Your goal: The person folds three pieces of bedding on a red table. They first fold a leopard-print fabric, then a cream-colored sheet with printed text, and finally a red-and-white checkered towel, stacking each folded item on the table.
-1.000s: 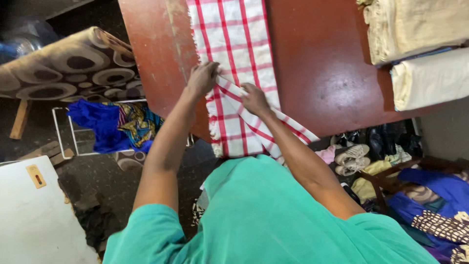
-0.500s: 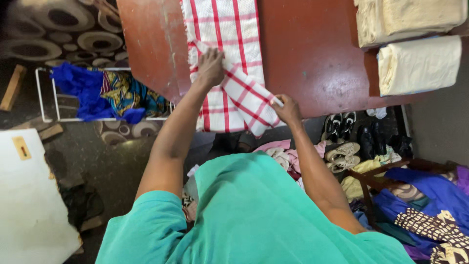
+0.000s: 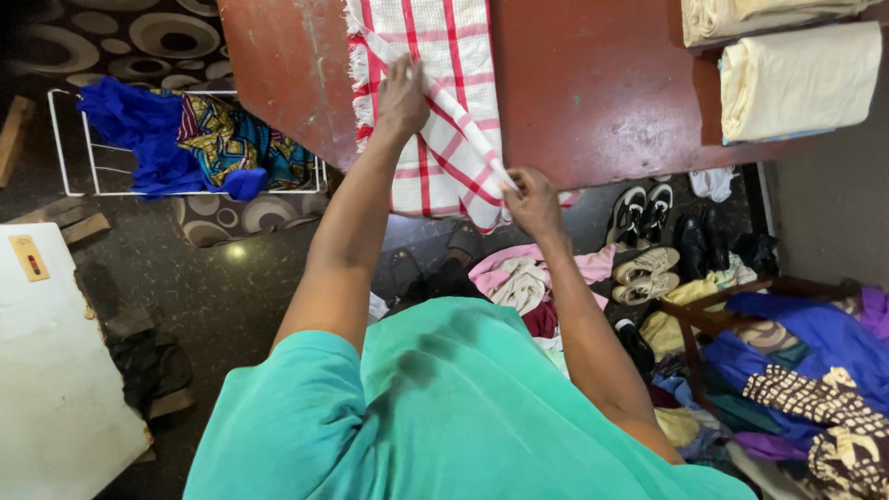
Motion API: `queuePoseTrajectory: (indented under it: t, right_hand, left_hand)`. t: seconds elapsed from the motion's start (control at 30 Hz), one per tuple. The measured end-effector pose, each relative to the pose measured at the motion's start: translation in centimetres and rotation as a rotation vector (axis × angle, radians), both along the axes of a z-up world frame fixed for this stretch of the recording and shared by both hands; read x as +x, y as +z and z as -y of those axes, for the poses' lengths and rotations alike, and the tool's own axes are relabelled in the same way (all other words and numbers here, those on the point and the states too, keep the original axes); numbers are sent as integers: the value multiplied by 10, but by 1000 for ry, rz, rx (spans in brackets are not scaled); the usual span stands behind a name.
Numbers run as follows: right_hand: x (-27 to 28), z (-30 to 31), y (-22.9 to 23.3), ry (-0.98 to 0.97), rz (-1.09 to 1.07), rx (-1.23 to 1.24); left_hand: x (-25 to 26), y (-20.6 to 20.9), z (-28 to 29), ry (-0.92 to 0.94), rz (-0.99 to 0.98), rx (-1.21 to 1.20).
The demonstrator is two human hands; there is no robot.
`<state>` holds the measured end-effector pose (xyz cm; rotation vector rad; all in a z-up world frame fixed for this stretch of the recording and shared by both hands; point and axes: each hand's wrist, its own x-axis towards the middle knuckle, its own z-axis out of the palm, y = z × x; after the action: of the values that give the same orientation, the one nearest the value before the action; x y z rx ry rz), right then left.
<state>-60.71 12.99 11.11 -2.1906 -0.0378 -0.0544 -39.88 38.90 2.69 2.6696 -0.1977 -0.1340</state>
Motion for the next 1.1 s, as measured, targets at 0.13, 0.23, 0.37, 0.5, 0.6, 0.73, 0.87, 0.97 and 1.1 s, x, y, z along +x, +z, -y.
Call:
queuePoseTrajectory:
  t: [0.13, 0.23, 0.37, 0.5, 0.6, 0.73, 0.87, 0.97, 1.1]
  right_hand:
    - [-19, -61, 47, 18, -50, 144]
    - [-36, -106, 70, 68, 19, 94]
    - [-55, -160, 63, 174, 124, -58]
    - [-64, -194, 18, 397, 72, -159]
    - [-61, -195, -26, 320, -205, -83]
    - [-21, -152, -75, -110, -53, -225]
    - [-6, -128, -110, -195, 97, -357]
    - [4, -117, -125, -269, 91, -271]
    - [6, -114, -140, -434, -145, -68]
  left_hand:
    - [-35, 9, -16, 419, 134, -403]
    - [-80, 11, -41, 667, -338, -874]
    - [-136, 0, -73, 577, -700, -1234]
    - [-169, -20, -94, 475, -375, -970]
    - [-184, -29, -101, 490, -199, -1051]
    - [-198, -31, -111, 545, -265, -1189]
    - [-214, -42, -132, 420, -150, -1518]
    - [-213, -61, -150, 429, -249, -1516]
    - [-205, -84, -178, 605, -135, -986]
